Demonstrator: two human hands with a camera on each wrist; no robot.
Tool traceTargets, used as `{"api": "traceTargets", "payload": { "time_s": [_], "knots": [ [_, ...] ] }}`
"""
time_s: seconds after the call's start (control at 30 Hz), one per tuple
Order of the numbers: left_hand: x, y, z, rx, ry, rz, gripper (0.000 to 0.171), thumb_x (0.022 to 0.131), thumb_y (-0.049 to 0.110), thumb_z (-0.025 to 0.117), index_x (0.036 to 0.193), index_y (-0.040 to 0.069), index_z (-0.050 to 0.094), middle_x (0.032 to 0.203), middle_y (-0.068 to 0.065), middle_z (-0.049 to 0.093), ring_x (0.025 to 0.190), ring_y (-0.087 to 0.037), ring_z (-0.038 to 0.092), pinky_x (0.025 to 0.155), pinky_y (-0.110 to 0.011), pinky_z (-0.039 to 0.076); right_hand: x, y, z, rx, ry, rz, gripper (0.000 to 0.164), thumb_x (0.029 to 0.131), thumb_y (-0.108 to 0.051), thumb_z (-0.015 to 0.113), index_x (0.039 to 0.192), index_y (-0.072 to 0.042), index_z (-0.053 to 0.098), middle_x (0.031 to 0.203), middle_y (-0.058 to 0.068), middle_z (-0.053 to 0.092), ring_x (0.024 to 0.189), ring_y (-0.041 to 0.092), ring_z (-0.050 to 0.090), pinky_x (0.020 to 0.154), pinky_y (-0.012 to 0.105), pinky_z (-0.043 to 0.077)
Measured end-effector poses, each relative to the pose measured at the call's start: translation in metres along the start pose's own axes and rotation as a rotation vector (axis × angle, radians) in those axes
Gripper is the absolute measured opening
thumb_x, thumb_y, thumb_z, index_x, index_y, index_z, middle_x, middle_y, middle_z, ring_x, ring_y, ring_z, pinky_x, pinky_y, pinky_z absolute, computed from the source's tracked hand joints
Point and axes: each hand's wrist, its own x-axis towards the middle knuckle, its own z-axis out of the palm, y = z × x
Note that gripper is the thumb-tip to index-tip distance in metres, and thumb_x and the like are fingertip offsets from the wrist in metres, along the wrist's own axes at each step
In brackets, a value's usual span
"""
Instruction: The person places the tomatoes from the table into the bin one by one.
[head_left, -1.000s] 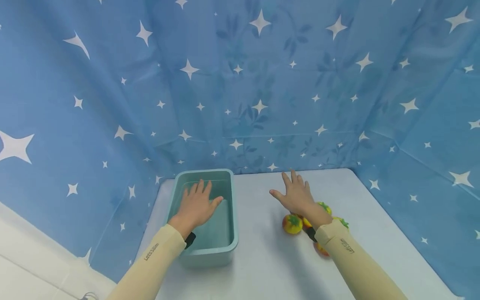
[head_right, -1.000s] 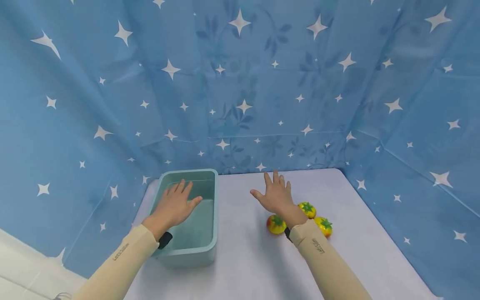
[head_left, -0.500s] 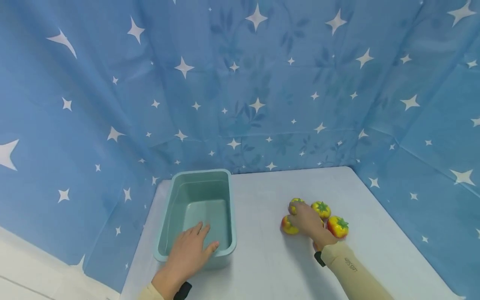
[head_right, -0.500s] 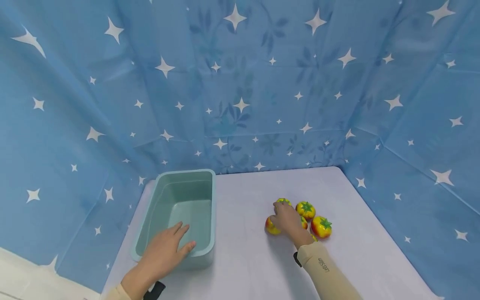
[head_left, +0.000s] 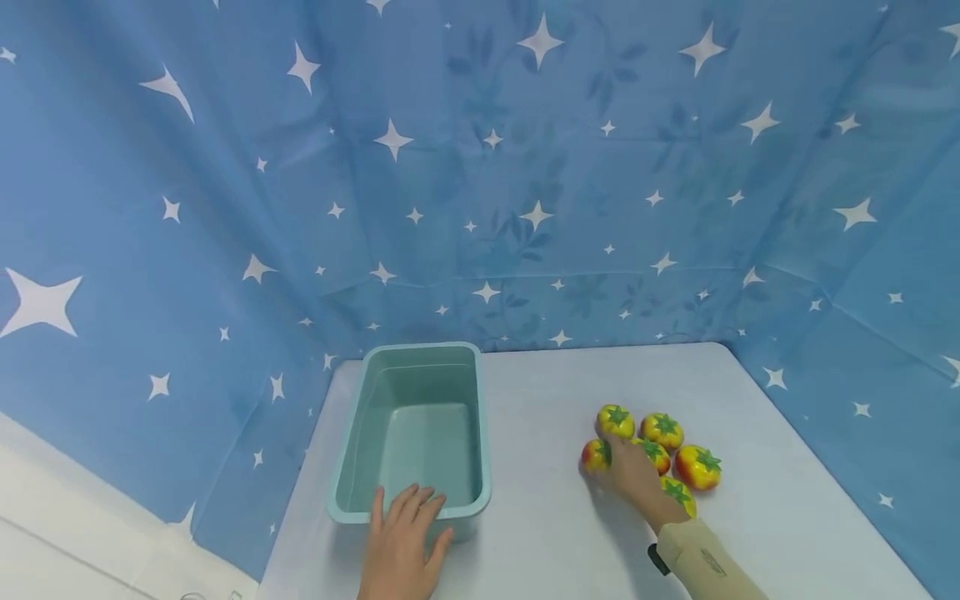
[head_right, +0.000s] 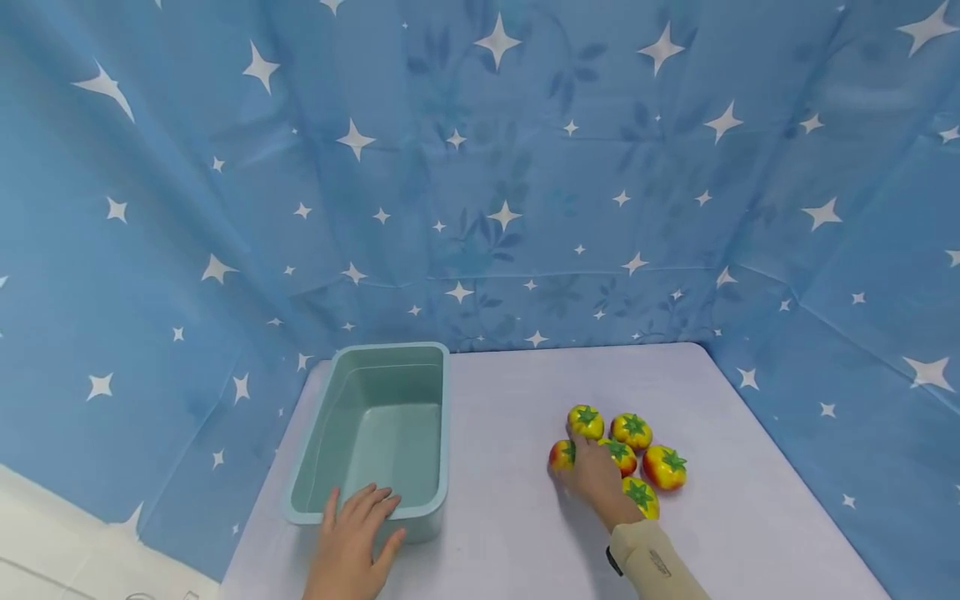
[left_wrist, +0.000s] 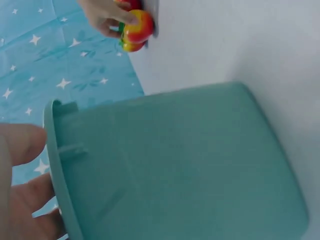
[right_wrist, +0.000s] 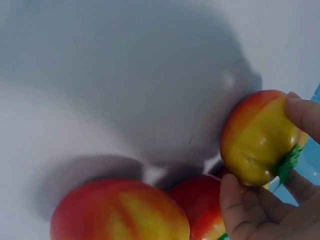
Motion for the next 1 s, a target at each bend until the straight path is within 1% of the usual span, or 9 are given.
{"api": "traceTargets", "payload": {
  "time_s": [0.1, 0.2, 0.3, 0.37, 0.47, 0.6, 0.67, 0.87, 1.0],
  "knots": [
    [-0.006, 0.001, 0.010, -0.011, 0.139, 0.029, 0.034, 0.085, 0.033, 0.069, 0.113, 0.014, 0.068, 0.116, -0.005, 0.066, 0.116, -0.032, 0.056, 0.100, -0.070, 0.025, 0.000, 0.001, 0.002, -0.008, 0.013, -0.005, 0.083, 0.081, -0.034, 0.077, 0.148, -0.006, 0.036, 0.137, 0.028, 0.046, 0.114, 0.044, 0.048, 0.094, 0.064, 0.043],
    [-0.011, 0.003, 0.022, -0.011, 0.269, 0.042, 0.036, 0.094, 0.041, 0.054, 0.113, 0.014, 0.069, 0.116, -0.006, 0.065, 0.116, -0.034, 0.055, 0.097, -0.072, 0.023, 0.001, -0.001, 0.001, 0.003, 0.043, -0.015, 0.082, 0.080, -0.037, 0.075, 0.146, -0.005, 0.037, 0.136, 0.029, 0.042, 0.110, 0.043, 0.049, 0.091, 0.064, 0.045],
    [-0.015, 0.005, 0.033, 0.012, 0.355, 0.037, 0.050, 0.101, 0.048, 0.034, 0.115, 0.014, 0.068, 0.118, -0.008, 0.063, 0.117, -0.035, 0.052, 0.099, -0.073, 0.017, 0.002, -0.007, -0.005, 0.039, 0.090, -0.038, 0.078, 0.082, -0.038, 0.073, 0.143, -0.004, 0.038, 0.136, 0.028, 0.039, 0.108, 0.042, 0.050, 0.091, 0.063, 0.046],
    [-0.017, 0.006, 0.038, 0.028, 0.388, 0.030, 0.054, 0.102, 0.049, 0.029, 0.117, 0.014, 0.068, 0.119, -0.009, 0.062, 0.118, -0.036, 0.051, 0.101, -0.074, 0.012, 0.004, -0.016, -0.010, 0.080, 0.124, -0.055, 0.074, 0.082, -0.037, 0.071, 0.140, -0.003, 0.039, 0.135, 0.027, 0.037, 0.108, 0.041, 0.049, 0.091, 0.061, 0.046],
    [-0.021, 0.005, 0.041, 0.038, 0.392, 0.008, 0.055, 0.102, 0.050, 0.029, 0.119, 0.015, 0.067, 0.122, -0.008, 0.061, 0.121, -0.035, 0.048, 0.105, -0.071, 0.007, 0.009, -0.035, -0.018, 0.150, 0.159, -0.076, 0.071, 0.083, -0.034, 0.070, 0.139, -0.002, 0.039, 0.134, 0.025, 0.036, 0.112, 0.040, 0.046, 0.092, 0.059, 0.046],
    [-0.024, 0.003, 0.040, 0.030, 0.345, -0.006, 0.056, 0.102, 0.051, 0.026, 0.123, 0.017, 0.065, 0.128, -0.007, 0.059, 0.125, -0.032, 0.045, 0.107, -0.069, 0.007, 0.015, -0.066, -0.033, 0.215, 0.198, -0.105, 0.071, 0.083, -0.033, 0.070, 0.139, -0.003, 0.040, 0.134, 0.024, 0.038, 0.113, 0.038, 0.047, 0.093, 0.057, 0.046],
    [-0.025, 0.002, 0.039, 0.029, 0.330, 0.002, 0.058, 0.102, 0.051, 0.024, 0.126, 0.017, 0.064, 0.130, -0.007, 0.058, 0.126, -0.032, 0.044, 0.107, -0.069, 0.008, 0.017, -0.083, -0.041, 0.248, 0.211, -0.128, 0.070, 0.082, -0.031, 0.071, 0.140, -0.005, 0.041, 0.135, 0.023, 0.039, 0.114, 0.038, 0.048, 0.094, 0.057, 0.047],
    [-0.027, -0.001, 0.036, 0.031, 0.320, 0.023, 0.058, 0.102, 0.050, 0.023, 0.129, 0.018, 0.062, 0.134, -0.007, 0.057, 0.127, -0.031, 0.044, 0.109, -0.067, 0.006, 0.011, -0.139, -0.057, 0.354, 0.224, -0.247, 0.069, 0.081, -0.025, 0.073, 0.140, -0.007, 0.041, 0.135, 0.019, 0.039, 0.116, 0.034, 0.050, 0.094, 0.051, 0.050],
    [-0.027, -0.002, 0.035, -0.013, 0.354, 0.033, 0.053, 0.103, 0.047, 0.028, 0.127, 0.017, 0.064, 0.134, -0.009, 0.057, 0.127, -0.032, 0.045, 0.112, -0.063, 0.003, 0.002, -0.174, -0.062, 0.423, 0.227, -0.342, 0.067, 0.081, -0.021, 0.074, 0.139, -0.009, 0.043, 0.136, 0.016, 0.040, 0.118, 0.032, 0.050, 0.092, 0.050, 0.052]
  ]
}}
